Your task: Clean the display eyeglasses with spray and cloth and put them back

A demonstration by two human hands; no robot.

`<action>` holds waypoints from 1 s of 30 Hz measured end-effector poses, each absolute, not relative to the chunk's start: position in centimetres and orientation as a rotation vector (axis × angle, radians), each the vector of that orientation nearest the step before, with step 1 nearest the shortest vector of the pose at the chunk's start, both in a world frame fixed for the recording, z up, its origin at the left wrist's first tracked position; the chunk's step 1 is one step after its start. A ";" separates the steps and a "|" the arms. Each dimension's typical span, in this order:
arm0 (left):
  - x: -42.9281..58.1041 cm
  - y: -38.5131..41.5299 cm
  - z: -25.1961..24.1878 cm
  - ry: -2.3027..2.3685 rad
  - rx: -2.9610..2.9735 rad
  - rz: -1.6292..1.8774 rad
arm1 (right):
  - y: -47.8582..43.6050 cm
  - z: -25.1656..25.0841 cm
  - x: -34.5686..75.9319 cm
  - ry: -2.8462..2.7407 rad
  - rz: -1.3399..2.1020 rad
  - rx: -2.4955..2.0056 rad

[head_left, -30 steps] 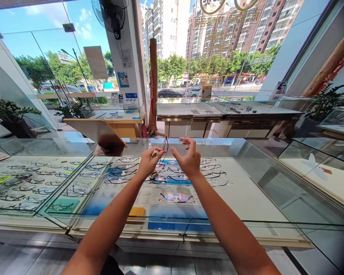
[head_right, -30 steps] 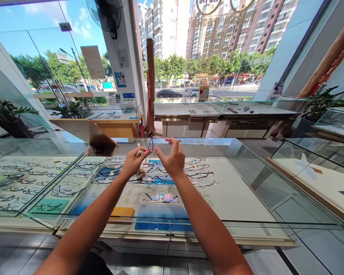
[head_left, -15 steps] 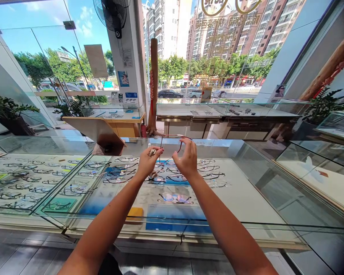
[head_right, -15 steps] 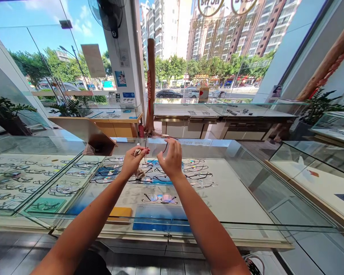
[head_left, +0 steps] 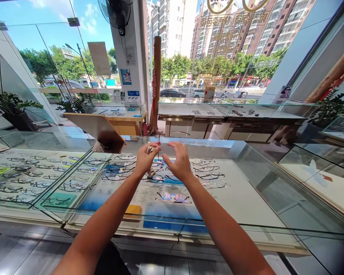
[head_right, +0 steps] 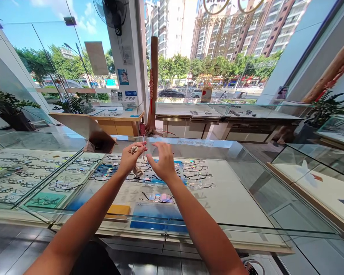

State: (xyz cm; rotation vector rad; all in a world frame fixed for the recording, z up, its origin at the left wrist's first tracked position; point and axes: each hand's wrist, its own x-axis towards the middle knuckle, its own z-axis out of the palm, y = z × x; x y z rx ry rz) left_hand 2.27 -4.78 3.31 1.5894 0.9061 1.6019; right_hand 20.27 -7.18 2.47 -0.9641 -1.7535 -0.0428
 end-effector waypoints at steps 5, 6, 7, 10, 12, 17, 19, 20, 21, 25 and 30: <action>2.3 -5.4 3.6 0.915 1.688 1.559 | -7.0 2.2 19.6 -1.791 0.190 -0.862; 2.3 -5.5 3.6 0.901 1.689 1.550 | -6.9 2.0 19.5 -1.780 0.227 -0.854; 2.3 -5.5 3.6 0.885 1.690 1.540 | -6.8 1.9 19.4 -1.767 0.264 -0.850; 2.4 -5.7 3.6 0.857 1.718 1.523 | -6.6 1.4 19.2 -1.720 0.350 -0.852; 2.5 -5.8 3.6 0.870 1.751 1.520 | -6.5 1.4 19.1 -1.690 0.383 -0.855; 2.5 -5.6 3.5 0.955 1.767 1.570 | -6.3 1.7 19.5 -1.631 0.404 -0.846; 2.2 -5.1 3.3 1.047 1.713 1.654 | -6.1 1.8 20.0 -1.591 0.386 -0.868; 1.9 -4.7 3.1 1.100 1.679 1.686 | -6.0 1.8 20.2 -1.566 0.377 -0.885; 1.6 -4.3 2.9 1.154 1.643 1.706 | -5.8 1.8 20.5 -1.540 0.367 -0.902; 0.3 -2.7 2.0 1.383 1.585 1.682 | -5.1 1.4 21.1 -1.470 0.341 -0.958; -0.3 -1.7 0.9 1.736 1.766 1.515 | -4.7 1.0 21.3 -1.436 0.335 -0.984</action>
